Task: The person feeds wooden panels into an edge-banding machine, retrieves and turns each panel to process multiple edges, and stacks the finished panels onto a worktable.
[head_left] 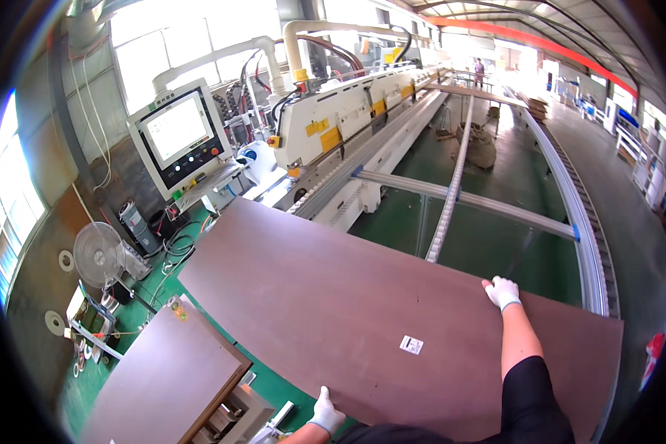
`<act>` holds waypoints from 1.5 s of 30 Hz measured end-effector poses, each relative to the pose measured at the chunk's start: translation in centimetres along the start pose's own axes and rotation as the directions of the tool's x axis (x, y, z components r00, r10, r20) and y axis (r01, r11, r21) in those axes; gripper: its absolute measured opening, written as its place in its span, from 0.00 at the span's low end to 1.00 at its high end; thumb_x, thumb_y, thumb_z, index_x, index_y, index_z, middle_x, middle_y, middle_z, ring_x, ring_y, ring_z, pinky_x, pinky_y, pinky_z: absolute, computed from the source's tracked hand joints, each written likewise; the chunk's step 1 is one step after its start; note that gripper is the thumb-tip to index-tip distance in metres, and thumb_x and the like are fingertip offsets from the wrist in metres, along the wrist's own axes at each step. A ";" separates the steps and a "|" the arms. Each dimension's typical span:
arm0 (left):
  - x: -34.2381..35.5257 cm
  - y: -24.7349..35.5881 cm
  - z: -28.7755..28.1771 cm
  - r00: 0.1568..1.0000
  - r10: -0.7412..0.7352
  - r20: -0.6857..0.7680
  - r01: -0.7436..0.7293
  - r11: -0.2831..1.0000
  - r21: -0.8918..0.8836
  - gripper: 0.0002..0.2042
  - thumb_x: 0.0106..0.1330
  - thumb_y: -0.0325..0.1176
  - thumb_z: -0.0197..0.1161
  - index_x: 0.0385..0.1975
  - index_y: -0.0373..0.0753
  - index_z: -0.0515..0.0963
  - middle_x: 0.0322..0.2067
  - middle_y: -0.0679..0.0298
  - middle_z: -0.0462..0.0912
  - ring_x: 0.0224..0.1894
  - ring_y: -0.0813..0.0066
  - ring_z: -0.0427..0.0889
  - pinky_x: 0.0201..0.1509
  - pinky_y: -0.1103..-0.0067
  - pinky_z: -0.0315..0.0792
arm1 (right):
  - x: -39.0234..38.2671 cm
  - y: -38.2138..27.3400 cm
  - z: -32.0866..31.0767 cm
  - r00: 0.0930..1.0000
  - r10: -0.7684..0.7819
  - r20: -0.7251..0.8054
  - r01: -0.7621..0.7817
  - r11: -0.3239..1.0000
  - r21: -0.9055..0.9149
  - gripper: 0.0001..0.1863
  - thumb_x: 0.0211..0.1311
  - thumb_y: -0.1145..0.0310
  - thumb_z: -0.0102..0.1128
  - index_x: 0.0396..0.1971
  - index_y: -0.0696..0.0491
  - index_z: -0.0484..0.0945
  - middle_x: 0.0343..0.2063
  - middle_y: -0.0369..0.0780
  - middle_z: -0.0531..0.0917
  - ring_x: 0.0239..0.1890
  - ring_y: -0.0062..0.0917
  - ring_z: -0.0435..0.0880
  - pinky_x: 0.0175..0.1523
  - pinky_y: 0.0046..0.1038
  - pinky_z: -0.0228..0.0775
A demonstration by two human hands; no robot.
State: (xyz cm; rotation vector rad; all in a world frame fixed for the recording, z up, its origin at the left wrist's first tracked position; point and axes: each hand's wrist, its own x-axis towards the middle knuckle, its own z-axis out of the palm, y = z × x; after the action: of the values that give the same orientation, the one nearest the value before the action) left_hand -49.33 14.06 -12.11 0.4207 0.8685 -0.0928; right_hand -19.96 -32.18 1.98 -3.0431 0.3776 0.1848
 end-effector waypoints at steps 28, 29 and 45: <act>3.6 2.8 15.0 0.992 -0.065 -0.106 0.123 0.638 0.760 0.25 0.69 0.57 0.56 0.44 0.37 0.74 0.30 0.65 0.80 0.36 0.68 0.84 0.42 0.71 0.78 | 16.3 -7.5 6.7 0.833 -0.161 -0.529 0.244 0.965 0.091 0.23 0.59 0.59 0.63 0.52 0.53 0.77 0.58 0.45 0.76 0.62 0.40 0.71 0.66 0.41 0.62; 3.8 4.3 15.5 0.989 -0.098 -0.107 0.138 0.411 0.901 0.25 0.69 0.58 0.56 0.41 0.36 0.76 0.28 0.64 0.81 0.32 0.68 0.84 0.41 0.72 0.78 | 16.0 -8.7 6.5 0.848 -0.148 -0.508 0.232 0.967 0.104 0.23 0.59 0.59 0.62 0.53 0.53 0.77 0.59 0.44 0.76 0.63 0.39 0.70 0.67 0.41 0.61; 19.2 46.4 15.1 0.608 0.505 0.613 -0.027 -0.759 0.651 0.32 0.66 0.53 0.56 0.65 0.39 0.66 0.68 0.52 0.62 0.71 0.52 0.58 0.74 0.60 0.49 | 6.8 -8.7 10.1 0.883 0.030 -0.468 0.043 0.988 0.145 0.22 0.68 0.65 0.53 0.57 0.61 0.73 0.62 0.50 0.71 0.66 0.44 0.67 0.70 0.41 0.57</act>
State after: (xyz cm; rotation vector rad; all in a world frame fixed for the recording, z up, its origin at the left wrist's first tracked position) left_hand -14.51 52.19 -3.12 2.9714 0.4094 0.1068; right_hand -12.33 -24.53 -8.41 -2.9028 0.3838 -0.5692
